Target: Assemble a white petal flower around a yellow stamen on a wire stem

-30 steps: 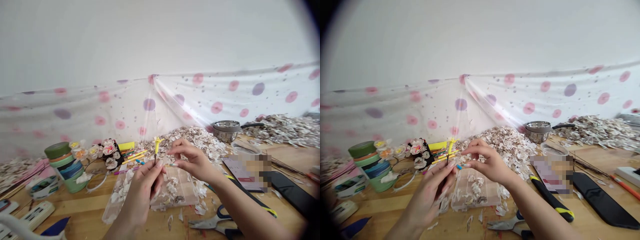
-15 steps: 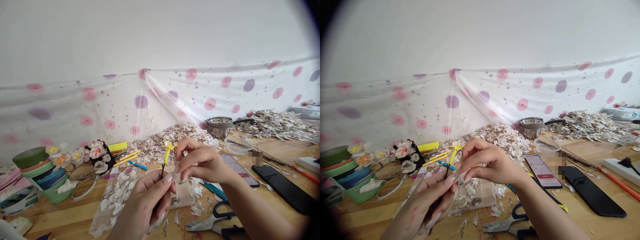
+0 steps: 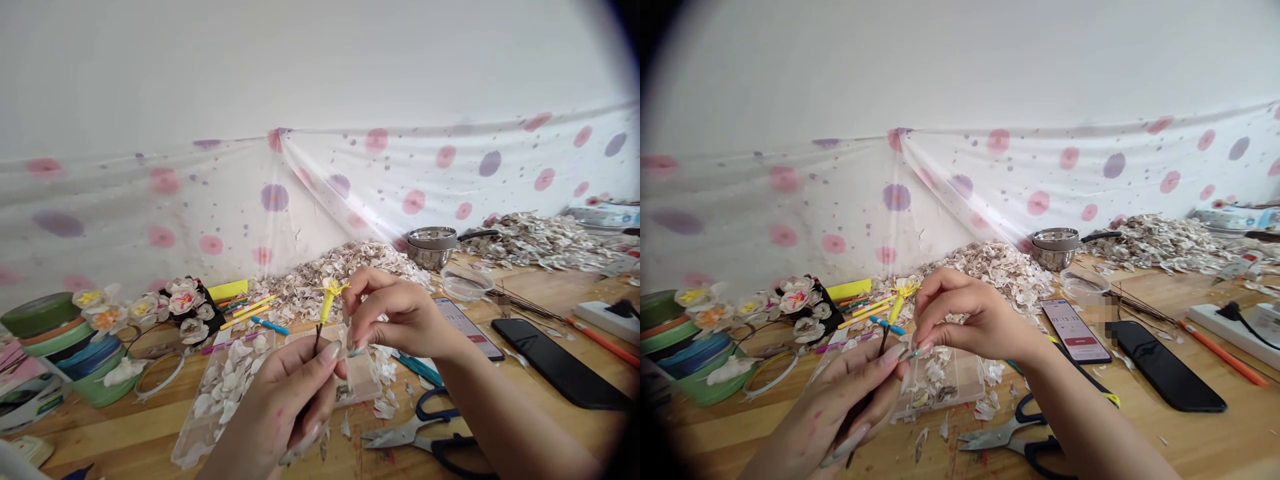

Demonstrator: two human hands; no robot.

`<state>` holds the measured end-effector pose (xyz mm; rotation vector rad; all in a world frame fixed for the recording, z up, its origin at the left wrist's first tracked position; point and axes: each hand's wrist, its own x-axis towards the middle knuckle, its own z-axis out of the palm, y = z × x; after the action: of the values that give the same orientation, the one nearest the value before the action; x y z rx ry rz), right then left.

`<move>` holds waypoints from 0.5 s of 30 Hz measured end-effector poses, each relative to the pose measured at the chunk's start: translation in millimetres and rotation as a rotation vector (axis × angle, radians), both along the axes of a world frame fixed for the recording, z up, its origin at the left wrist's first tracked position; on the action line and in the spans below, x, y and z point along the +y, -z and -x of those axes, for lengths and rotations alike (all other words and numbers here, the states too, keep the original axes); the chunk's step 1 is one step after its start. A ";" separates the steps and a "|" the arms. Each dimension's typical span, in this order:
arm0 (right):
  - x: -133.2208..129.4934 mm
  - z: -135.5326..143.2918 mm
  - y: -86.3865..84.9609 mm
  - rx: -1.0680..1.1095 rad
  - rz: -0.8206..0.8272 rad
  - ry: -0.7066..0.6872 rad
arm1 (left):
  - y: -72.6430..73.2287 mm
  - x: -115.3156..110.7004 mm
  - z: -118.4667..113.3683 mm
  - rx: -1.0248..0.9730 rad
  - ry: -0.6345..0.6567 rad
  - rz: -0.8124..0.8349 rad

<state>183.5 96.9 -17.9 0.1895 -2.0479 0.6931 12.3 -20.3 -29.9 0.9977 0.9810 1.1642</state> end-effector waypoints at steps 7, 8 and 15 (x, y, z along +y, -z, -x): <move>1.9 -9.5 -6.4 0.051 0.166 0.175 | -3.2 4.7 4.6 0.289 -0.240 -0.161; 0.8 -11.7 -8.3 0.043 0.205 0.237 | -2.6 5.5 6.6 0.364 -0.308 -0.179; -18.1 -6.5 -11.3 -0.058 0.168 0.508 | 3.7 9.5 19.3 0.885 -0.571 -0.207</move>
<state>190.0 78.8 -6.7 -0.4396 -1.9654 0.5470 -7.1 -10.8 -33.6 1.5067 1.9691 1.3097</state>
